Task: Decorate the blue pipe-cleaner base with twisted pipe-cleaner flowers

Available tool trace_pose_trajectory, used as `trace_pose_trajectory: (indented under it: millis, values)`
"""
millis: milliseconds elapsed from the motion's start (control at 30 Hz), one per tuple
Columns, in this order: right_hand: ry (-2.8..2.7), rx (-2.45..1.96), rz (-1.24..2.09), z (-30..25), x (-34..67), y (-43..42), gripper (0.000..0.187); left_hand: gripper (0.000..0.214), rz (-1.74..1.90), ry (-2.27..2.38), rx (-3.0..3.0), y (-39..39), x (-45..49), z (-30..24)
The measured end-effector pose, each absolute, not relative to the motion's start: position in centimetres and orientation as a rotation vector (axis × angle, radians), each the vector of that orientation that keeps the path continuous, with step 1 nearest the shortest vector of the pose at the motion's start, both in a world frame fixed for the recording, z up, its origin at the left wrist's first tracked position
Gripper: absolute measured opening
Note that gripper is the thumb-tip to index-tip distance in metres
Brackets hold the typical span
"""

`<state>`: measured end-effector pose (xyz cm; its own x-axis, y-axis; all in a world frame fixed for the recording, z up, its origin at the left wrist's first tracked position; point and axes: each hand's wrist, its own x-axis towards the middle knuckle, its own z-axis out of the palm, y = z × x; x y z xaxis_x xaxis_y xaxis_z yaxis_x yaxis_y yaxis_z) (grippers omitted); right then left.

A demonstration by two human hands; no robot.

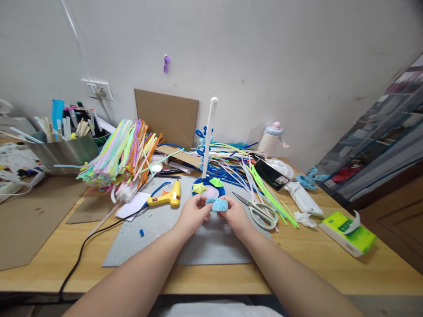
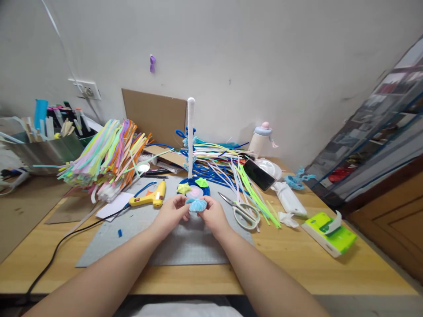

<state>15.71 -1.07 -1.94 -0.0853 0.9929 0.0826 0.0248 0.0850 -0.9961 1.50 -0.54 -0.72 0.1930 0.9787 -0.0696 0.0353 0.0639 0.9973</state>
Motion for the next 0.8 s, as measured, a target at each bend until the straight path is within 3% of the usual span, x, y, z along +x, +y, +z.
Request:
trace_pose_trajectory:
  millis: [233,567,800]
  values:
    - [-1.619,-1.174,0.888,-1.5,16.4,-1.4,0.018,0.016,1.085,1.204,1.645,-0.8,0.9,-0.5]
    - [-1.829,-1.201,0.591,-1.1,16.2,-2.8,0.017,0.018,0.987,1.247,1.646,-1.0,1.1,-1.0]
    - [-1.726,-1.206,0.712,-1.2,15.8,-2.1,0.023,0.016,0.991,1.255,1.681,-0.5,1.0,-1.0]
